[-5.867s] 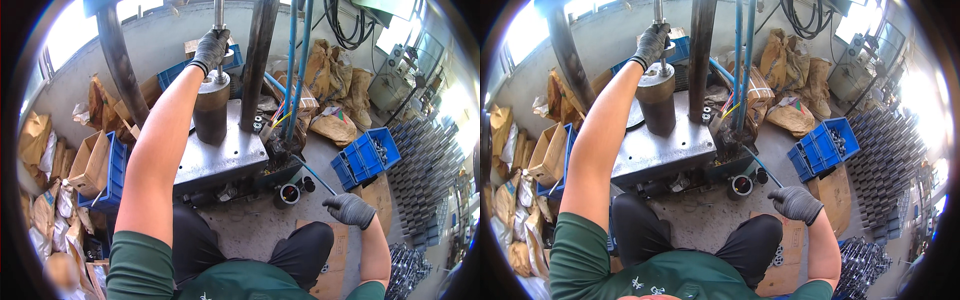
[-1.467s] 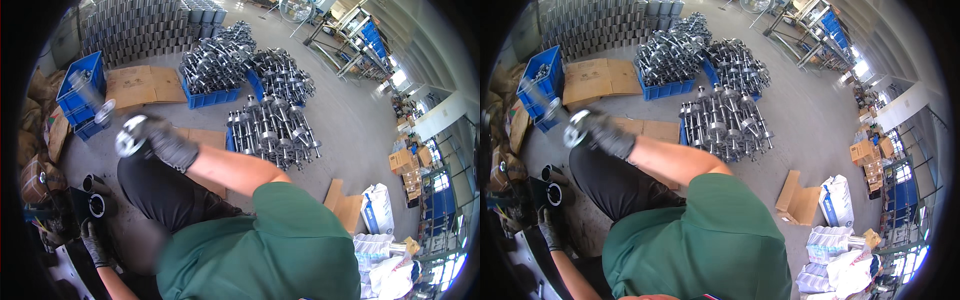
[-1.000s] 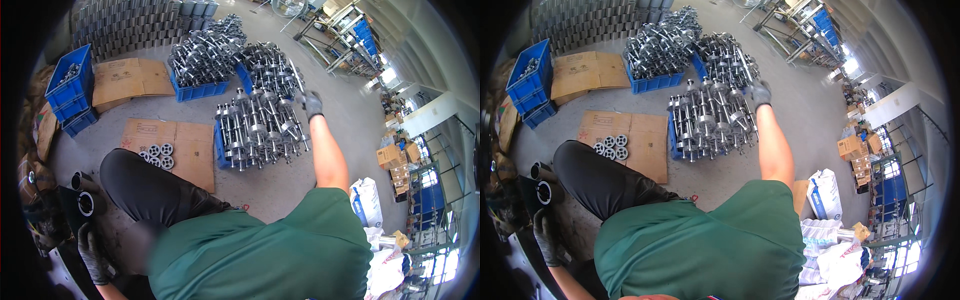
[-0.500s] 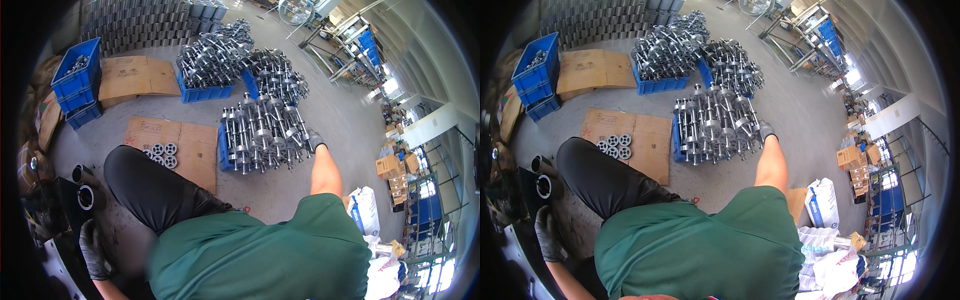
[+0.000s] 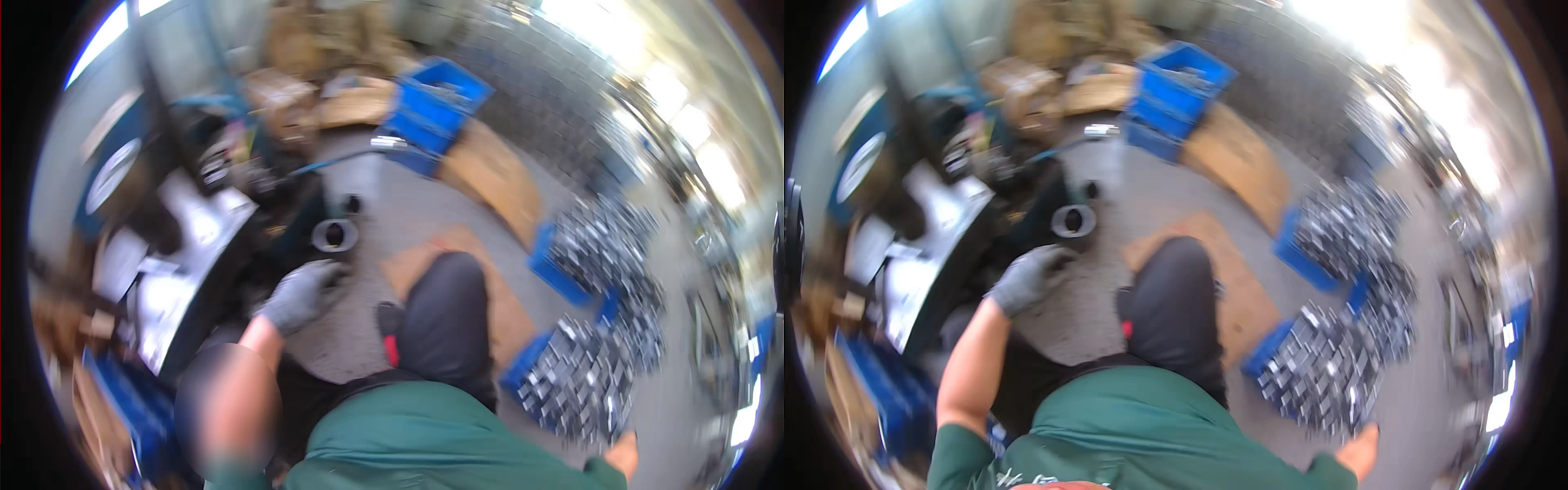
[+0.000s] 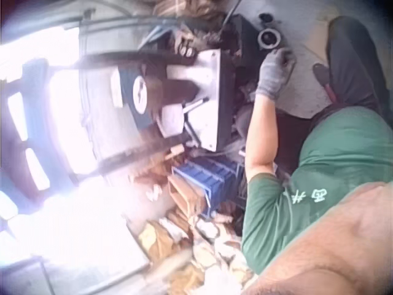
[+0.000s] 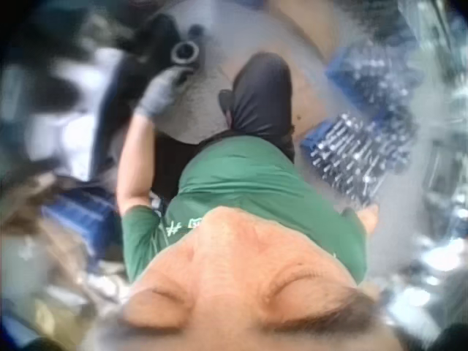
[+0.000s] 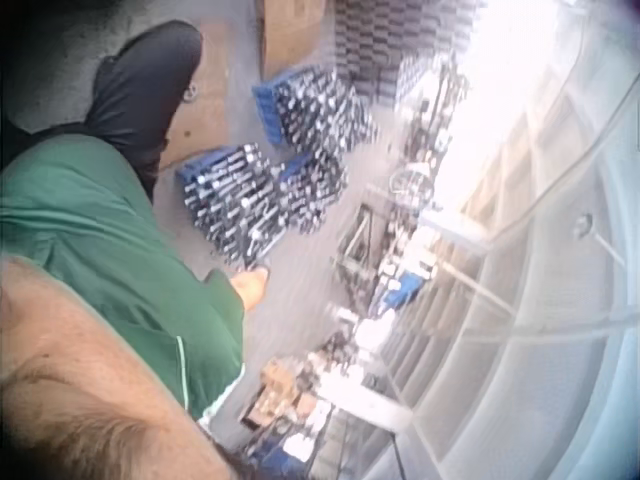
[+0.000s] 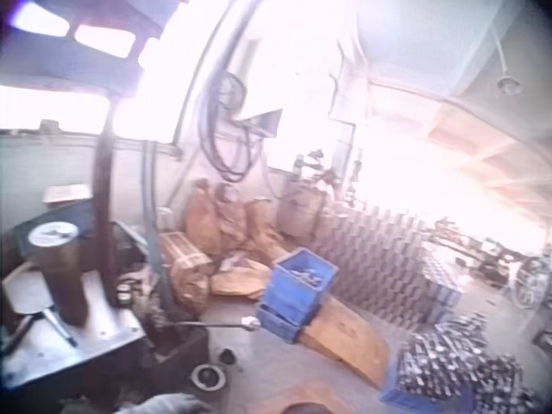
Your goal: The recorder is using a manual hydraulic press and hand tools to assemble metal pins and components.
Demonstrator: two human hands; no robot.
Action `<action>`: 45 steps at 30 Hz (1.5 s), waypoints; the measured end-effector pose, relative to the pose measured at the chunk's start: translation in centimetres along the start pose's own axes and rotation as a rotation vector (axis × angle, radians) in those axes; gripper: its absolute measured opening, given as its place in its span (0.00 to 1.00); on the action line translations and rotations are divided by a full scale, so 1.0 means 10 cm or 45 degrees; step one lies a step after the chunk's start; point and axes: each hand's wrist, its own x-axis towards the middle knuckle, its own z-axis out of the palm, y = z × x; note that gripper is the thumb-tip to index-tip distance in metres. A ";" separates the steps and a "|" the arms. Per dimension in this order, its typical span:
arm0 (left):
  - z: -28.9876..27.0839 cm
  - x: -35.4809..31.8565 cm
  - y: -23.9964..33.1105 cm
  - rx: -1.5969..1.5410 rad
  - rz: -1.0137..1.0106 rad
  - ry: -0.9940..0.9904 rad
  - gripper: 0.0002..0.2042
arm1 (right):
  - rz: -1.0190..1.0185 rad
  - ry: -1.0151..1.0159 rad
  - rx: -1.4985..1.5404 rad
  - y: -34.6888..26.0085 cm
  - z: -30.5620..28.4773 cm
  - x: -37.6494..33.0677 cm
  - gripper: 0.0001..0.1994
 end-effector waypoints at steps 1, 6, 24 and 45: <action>-0.05 0.17 0.19 0.080 0.043 -0.016 0.15 | -0.057 -0.054 0.088 -0.18 1.60 0.22 0.37; -0.26 0.10 0.04 -0.038 0.135 0.298 0.15 | -0.265 -0.132 0.150 -2.93 2.52 2.33 0.35; 0.91 -4.79 -1.64 0.010 -1.711 1.128 0.18 | -2.287 -1.175 0.301 -11.63 3.63 -1.70 0.17; 2.36 -4.88 -1.93 0.639 -2.307 1.152 0.23 | -1.807 -1.586 0.541 -12.34 5.02 -1.41 0.23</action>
